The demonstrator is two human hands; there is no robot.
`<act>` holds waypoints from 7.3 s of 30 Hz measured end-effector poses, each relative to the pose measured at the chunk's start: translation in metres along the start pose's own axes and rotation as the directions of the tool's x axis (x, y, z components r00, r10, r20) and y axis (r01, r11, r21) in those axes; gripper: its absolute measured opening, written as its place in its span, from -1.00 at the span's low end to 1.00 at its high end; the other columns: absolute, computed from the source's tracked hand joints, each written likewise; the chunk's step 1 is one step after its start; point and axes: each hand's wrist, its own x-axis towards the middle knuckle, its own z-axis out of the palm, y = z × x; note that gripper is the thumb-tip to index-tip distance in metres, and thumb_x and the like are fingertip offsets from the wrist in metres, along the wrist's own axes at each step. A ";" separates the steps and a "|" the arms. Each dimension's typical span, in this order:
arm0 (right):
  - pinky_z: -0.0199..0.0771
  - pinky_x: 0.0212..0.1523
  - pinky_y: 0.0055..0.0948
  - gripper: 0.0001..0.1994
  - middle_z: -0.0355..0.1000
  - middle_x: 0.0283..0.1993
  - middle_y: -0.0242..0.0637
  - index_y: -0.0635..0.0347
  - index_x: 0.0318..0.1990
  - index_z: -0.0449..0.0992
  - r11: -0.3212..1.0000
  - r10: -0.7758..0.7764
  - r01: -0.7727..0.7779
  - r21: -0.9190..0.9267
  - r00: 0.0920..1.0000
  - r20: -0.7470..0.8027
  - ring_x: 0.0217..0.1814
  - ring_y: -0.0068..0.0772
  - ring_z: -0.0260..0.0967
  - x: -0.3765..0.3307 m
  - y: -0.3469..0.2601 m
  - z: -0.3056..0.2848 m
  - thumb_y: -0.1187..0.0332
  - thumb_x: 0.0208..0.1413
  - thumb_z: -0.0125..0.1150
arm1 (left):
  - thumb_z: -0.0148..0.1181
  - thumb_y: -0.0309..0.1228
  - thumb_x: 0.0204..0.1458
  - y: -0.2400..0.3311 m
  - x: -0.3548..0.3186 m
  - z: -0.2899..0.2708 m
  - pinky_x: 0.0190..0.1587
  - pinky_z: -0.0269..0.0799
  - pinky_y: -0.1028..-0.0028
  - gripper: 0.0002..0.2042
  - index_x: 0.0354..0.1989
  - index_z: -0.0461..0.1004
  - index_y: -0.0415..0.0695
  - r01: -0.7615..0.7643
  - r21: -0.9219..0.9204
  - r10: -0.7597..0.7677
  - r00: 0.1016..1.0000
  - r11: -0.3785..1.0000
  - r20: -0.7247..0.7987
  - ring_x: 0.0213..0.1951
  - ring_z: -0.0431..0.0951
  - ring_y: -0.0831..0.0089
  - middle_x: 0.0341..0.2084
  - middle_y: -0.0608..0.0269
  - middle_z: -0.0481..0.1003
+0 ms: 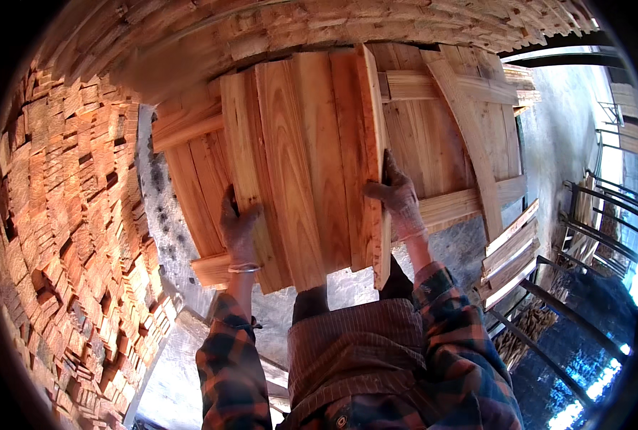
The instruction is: The person repeatedly picks up wooden planks from a pile on the ground and stacks them onto a metal rack. They handle the planks one by one or in small groups, lifting them overhead to place them on the rack.
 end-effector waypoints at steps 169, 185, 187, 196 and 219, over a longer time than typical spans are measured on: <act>0.34 -0.50 -0.62 -0.30 0.42 -0.34 -0.40 0.21 0.35 0.05 0.883 0.127 0.027 0.469 0.947 -0.295 -0.49 -0.63 0.30 0.261 -0.029 -0.708 0.48 0.06 0.23 | 0.26 0.10 -0.09 0.128 -0.056 0.894 0.29 0.12 0.25 -0.12 0.28 0.11 -0.27 -0.576 0.267 0.366 0.748 0.773 0.553 0.29 0.16 0.10 0.24 -0.12 0.17; 0.38 0.02 -0.51 -0.02 0.37 0.05 0.02 0.38 0.36 -0.32 0.759 0.066 0.022 0.651 0.992 -0.110 0.02 -0.38 0.37 0.404 -0.008 -0.677 0.26 0.02 0.35 | 0.27 -0.43 -0.13 0.090 0.142 1.059 -0.34 0.45 0.42 -0.76 -0.32 0.51 -0.35 -0.752 0.612 -0.153 0.594 0.243 0.790 -0.45 0.56 0.37 -0.49 0.05 0.57; 0.43 -0.17 -0.57 -0.14 0.43 -0.10 -0.19 0.42 0.32 -0.12 0.761 0.145 -0.078 0.644 0.988 -0.052 -0.15 -0.49 0.37 0.387 -0.013 -0.693 0.31 0.01 0.37 | 0.29 -0.42 -0.12 0.096 0.114 1.056 -0.36 0.45 0.48 -0.74 -0.34 0.51 -0.40 -0.732 0.681 -0.135 0.673 0.026 0.727 -0.44 0.54 0.50 -0.57 0.11 0.54; 0.39 -0.35 -0.60 -0.51 0.46 -0.39 -0.41 0.37 -0.06 0.51 0.838 0.316 -0.058 0.542 0.861 -0.397 -0.43 -0.66 0.33 0.294 0.058 -0.826 0.03 0.16 0.16 | 0.27 0.10 -0.09 -0.030 -0.013 1.021 -0.56 0.27 0.48 -0.46 -0.59 0.44 -0.25 -0.605 0.629 -0.059 0.697 0.489 0.715 -0.63 0.32 0.53 -0.72 0.31 0.39; 0.30 -0.32 -0.55 -0.60 0.35 -0.35 -0.38 0.28 -0.24 0.45 0.999 0.016 0.013 0.045 0.800 -0.600 -0.32 -0.61 0.26 0.198 0.046 -0.817 0.07 0.28 -0.13 | 0.04 -0.02 0.11 -0.044 -0.068 0.936 0.31 0.01 0.38 -0.25 0.35 -0.05 -0.24 0.279 0.410 -0.495 0.529 0.868 0.689 0.27 0.15 0.29 0.23 -0.02 0.20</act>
